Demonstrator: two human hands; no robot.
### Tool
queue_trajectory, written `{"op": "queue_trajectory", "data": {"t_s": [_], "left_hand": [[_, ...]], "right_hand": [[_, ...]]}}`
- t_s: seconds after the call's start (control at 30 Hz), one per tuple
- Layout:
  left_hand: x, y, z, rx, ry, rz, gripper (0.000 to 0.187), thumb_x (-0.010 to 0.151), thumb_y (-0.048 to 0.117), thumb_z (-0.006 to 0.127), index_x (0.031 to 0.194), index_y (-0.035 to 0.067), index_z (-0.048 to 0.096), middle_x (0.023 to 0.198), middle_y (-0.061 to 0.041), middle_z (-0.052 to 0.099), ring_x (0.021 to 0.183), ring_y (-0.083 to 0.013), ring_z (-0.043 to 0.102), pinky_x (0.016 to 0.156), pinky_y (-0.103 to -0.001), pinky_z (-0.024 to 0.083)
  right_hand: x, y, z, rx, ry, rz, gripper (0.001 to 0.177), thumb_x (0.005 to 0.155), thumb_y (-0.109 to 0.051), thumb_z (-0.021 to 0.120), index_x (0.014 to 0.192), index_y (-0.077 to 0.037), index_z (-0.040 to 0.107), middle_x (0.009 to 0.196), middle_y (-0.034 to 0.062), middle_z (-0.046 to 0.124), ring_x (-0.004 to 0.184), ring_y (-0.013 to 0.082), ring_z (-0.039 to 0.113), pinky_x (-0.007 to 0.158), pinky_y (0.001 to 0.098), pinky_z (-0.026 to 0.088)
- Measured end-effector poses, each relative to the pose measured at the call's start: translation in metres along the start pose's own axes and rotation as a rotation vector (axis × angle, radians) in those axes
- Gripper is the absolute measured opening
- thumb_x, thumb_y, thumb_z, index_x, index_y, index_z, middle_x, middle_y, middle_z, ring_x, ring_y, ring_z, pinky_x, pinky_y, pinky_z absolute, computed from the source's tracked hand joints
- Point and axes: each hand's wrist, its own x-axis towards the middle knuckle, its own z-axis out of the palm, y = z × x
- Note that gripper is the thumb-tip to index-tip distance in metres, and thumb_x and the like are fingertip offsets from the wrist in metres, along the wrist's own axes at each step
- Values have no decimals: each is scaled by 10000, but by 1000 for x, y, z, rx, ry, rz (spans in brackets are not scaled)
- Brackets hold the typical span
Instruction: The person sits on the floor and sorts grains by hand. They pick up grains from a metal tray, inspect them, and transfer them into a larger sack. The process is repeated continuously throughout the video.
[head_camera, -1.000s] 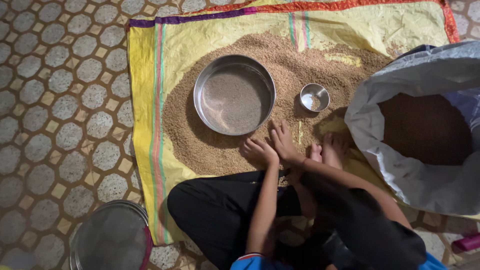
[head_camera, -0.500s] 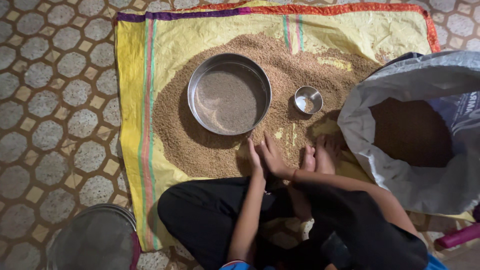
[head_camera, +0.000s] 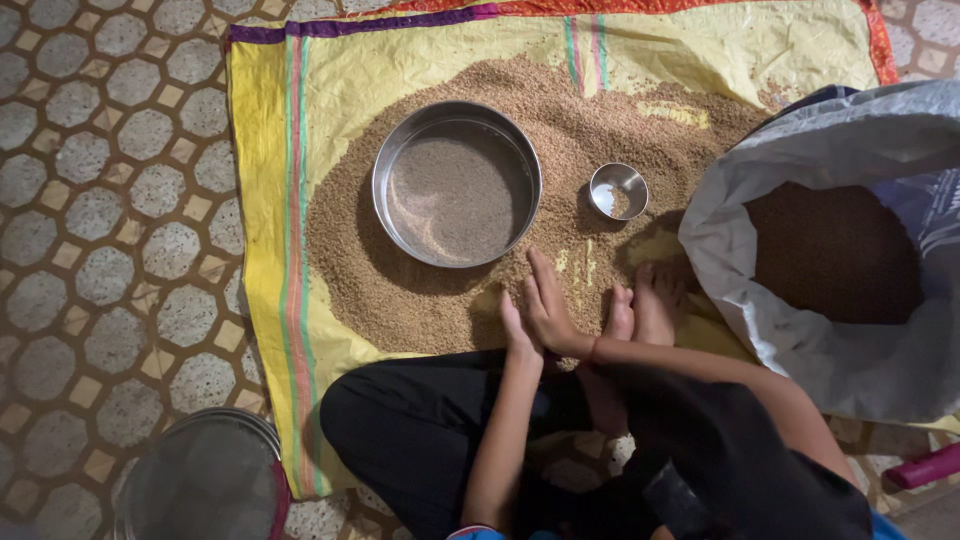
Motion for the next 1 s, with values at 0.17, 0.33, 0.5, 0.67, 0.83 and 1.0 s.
{"op": "queue_trajectory", "data": {"t_s": [0.17,0.33,0.5,0.67,0.83,1.0], "left_hand": [[-11,0,25,49,105,9,698,1035,556,357,1482,34,481,1477,-168,525,1349,-295,507,1149,-427,409],[-22,4,72,179,132,97,675,1036,554,427,1492,59,481,1483,-135,513,1338,-266,521,1142,-402,423],[-56,14,145,381,304,100,719,1010,623,367,1484,94,471,1486,-151,498,1342,-270,527,1099,-418,464],[-55,33,186,540,227,266,784,981,651,319,1515,90,445,1454,-167,496,1329,-274,520,1070,-434,491],[-3,79,209,267,310,374,812,984,664,318,1587,120,314,1571,-208,339,1431,-345,403,1121,-500,432],[-5,93,191,700,258,633,866,946,725,243,1652,281,10,1715,-80,-134,1572,-311,-54,1206,-567,41]], "right_hand": [[6,-11,-9,70,22,-3,546,1109,-244,374,1587,10,306,1669,217,305,1569,337,262,1280,423,194],[17,-20,-14,101,33,-3,543,1116,-256,373,1582,17,323,1660,214,335,1561,327,300,1278,413,226],[27,-29,-14,156,-12,4,556,1110,-271,377,1579,23,328,1645,217,344,1543,340,316,1267,423,238],[74,-36,1,160,-101,94,602,1103,-362,347,1594,-20,287,1664,187,317,1548,301,317,1285,415,253],[147,-38,-5,-33,-115,-35,741,1107,-419,324,1652,-2,44,1730,217,-36,1585,379,-54,1272,514,12],[106,-25,-26,-85,-15,-116,765,1125,-475,331,1667,-38,12,1741,193,-92,1626,353,-81,1323,521,25]]}}
